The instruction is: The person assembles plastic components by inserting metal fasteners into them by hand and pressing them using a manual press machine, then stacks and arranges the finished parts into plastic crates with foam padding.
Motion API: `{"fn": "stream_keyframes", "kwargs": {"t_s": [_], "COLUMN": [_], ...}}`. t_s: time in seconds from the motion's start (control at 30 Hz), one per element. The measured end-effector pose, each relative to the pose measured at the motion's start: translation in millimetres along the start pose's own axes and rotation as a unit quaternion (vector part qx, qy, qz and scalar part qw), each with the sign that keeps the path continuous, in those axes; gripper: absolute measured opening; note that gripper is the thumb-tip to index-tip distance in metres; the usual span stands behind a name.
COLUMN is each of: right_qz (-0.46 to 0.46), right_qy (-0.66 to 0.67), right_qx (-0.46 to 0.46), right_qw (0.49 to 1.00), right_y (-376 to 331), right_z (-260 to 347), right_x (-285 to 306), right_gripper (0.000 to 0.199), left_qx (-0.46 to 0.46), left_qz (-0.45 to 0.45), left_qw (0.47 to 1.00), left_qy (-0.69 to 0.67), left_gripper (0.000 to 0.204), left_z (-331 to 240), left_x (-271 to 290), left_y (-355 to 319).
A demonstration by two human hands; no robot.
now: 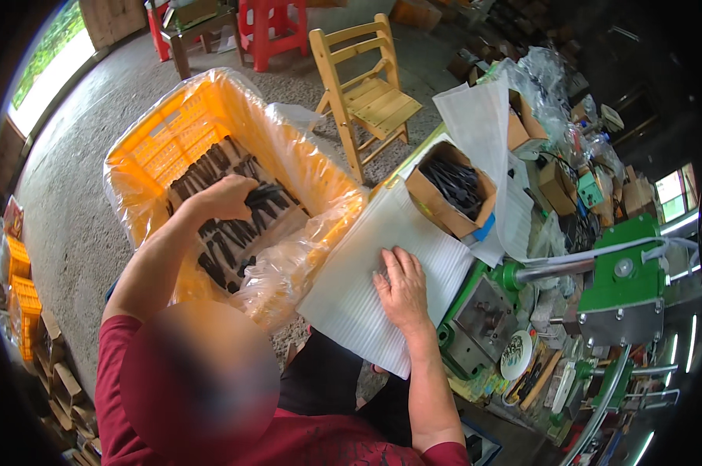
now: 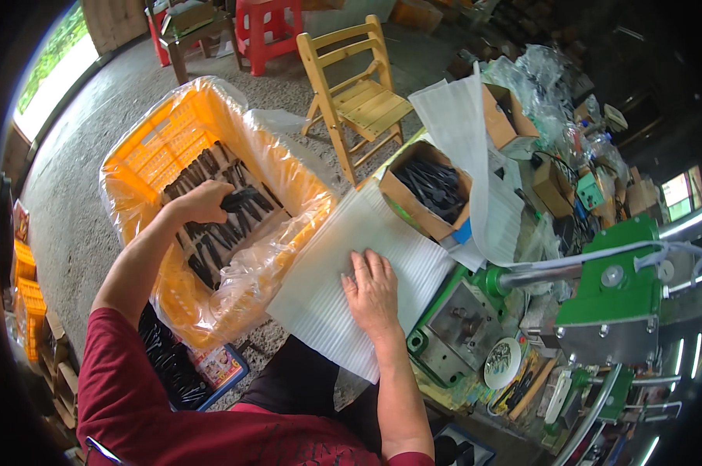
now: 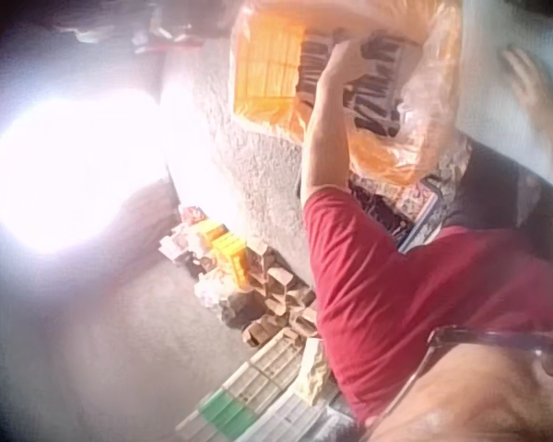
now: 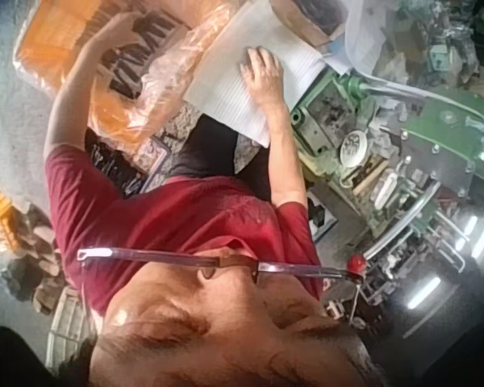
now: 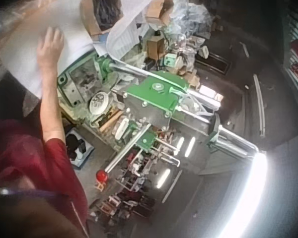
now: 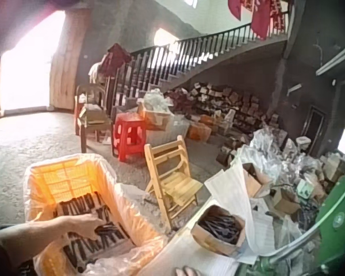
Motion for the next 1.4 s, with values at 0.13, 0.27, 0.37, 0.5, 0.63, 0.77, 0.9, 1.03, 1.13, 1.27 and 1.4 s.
{"fn": "stream_keyframes", "kwargs": {"t_s": [0.13,0.27,0.37,0.5,0.63,0.77,0.9,1.03,1.13,1.27,1.4], "right_qz": [-0.007,-0.034,-0.04,-0.036,-0.041,-0.045,-0.045,-0.04,-0.034,-0.038,-0.04], "right_qy": [-0.002,0.03,0.033,0.028,0.035,0.047,0.05,0.055,0.054,0.057,0.045], "right_qx": [-0.01,0.006,0.012,0.003,0.002,0.006,0.005,0.004,0.0,0.0,0.034], "right_qw": [1.0,0.999,0.999,0.999,0.999,0.998,0.998,0.998,0.998,0.998,0.998], "right_y": [-5.2,-7.1,-6.7,-8.3,-9.6,-9.8,-10.4,-10.3,-10.4,-10.4,-9.5], "right_z": [-3.9,-8.5,-6.4,-7.1,-9.6,-9.6,-10.2,-11.1,-11.1,-11.6,-8.4], "right_x": [2.0,2.2,-2.5,-2.3,-4.4,-7.6,-5.5,-6.8,-7.5,-6.8,0.5], "right_gripper": [0.041,0.039,0.037,0.037,0.037,0.039,0.04,0.039,0.039,0.037,0.038], "left_qx": [-0.026,-0.08,-0.189,-0.244,-0.237,-0.225,-0.234,-0.224,-0.238,-0.256,-0.261], "left_qz": [-0.048,0.002,0.002,-0.011,0.021,0.051,0.038,0.069,0.065,0.106,0.142], "left_qw": [0.995,0.986,0.979,0.97,0.966,0.961,0.962,0.961,0.959,0.951,0.945], "left_qy": [-0.086,-0.149,-0.072,-0.018,0.102,0.149,0.136,0.144,0.142,0.138,0.136], "left_gripper": [0.031,0.029,0.03,0.03,0.024,0.021,0.02,0.027,0.031,0.04,0.046], "left_z": [-60.3,-154.8,-210.4,-263.1,-285.7,-280.7,-284.2,-286.4,-287.7,-282.9,-284.6], "left_x": [43.0,52.5,29.2,-20.6,-51.9,-72.8,-76.5,-77.4,-74.7,-77.6,-68.2], "left_y": [5.9,24.6,52.9,98.2,122.1,133.9,137.9,137.1,136.1,139.4,128.0]}}
Point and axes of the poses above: each hand's wrist, its own y-axis towards the middle knuckle, its own x-axis out of the back of the hand, z = x × y, the point moved 7 cm from there along y, towards the middle knuckle, and after that the axes turned 6 degrees about y, right-handed, at the moved point
